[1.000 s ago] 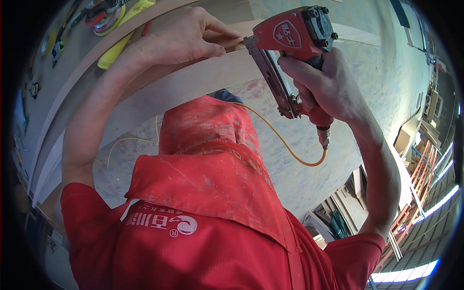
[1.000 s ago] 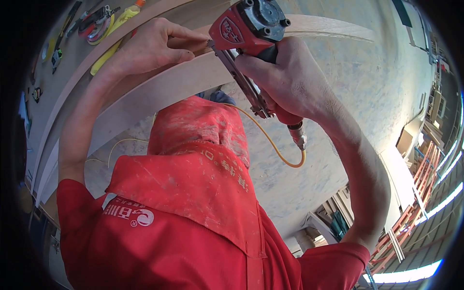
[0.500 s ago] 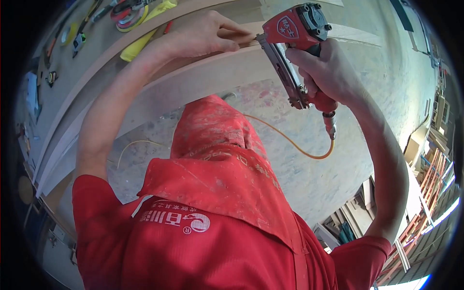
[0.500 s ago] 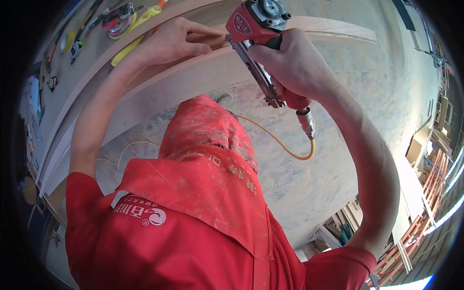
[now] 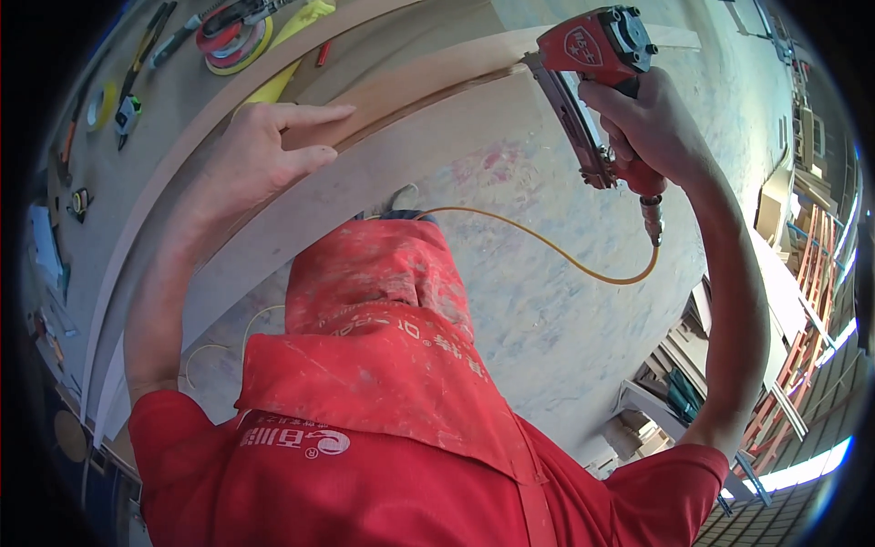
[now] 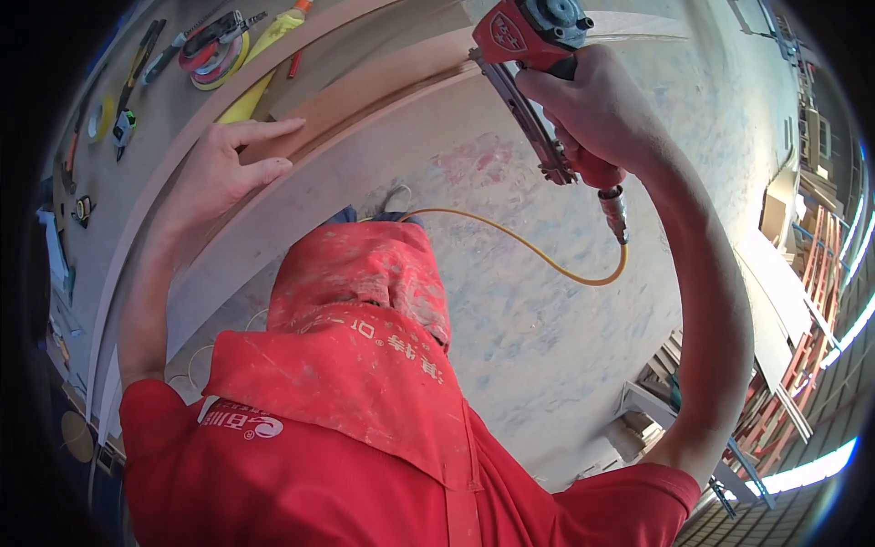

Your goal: The recorder applies glue to wooden components and then uses a pneumatic nail gun to join pieces together in a workshop.

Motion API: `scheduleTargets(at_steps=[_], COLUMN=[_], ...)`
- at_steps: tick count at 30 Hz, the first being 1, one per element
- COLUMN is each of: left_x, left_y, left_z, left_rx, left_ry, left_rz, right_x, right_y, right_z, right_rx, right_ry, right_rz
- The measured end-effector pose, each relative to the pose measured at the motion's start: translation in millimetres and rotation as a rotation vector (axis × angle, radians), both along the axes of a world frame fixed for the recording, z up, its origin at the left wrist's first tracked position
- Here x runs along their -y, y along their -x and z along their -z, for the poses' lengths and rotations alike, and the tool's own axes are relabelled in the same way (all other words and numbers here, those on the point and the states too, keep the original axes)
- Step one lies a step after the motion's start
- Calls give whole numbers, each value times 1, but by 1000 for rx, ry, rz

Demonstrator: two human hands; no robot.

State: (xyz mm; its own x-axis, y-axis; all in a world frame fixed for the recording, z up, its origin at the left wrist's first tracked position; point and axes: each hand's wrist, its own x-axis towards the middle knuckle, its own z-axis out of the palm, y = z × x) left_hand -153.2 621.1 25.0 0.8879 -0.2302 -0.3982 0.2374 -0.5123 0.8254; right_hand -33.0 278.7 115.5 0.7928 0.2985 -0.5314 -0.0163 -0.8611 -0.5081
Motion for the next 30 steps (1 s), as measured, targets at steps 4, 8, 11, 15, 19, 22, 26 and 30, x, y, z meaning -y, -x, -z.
scheduleTargets(at_steps=[4, 8, 11, 15, 19, 22, 26, 30], left_x=[-4, -5, -7, -6, -4, -4, -6, -5], left_y=[1, 0, -2, -1, 0, -3, -2, -2], left_z=[3, 8, 7, 8, 8, 7, 10, 6], left_rx=[3, -2, -34, -102, -73, -58, -32, -24], left_ry=[26, 33, 42, 147, 155, 105, 87, 54], left_rz=[2, -1, -8, -60, -69, -36, -13, 3], right_x=[-6, -18, -35, -44, -48, -50, -51, -49], right_y=[9, 24, 33, 35, 37, 40, 40, 38], right_z=[0, -13, -32, -38, -28, -18, -13, -8], right_rx=[18, -23, -33, -7, -42, -87, -117, -117], right_ry=[55, 3, -71, -146, -137, -144, -141, -123], right_rz=[25, 102, 141, 156, 129, 106, 98, 71])
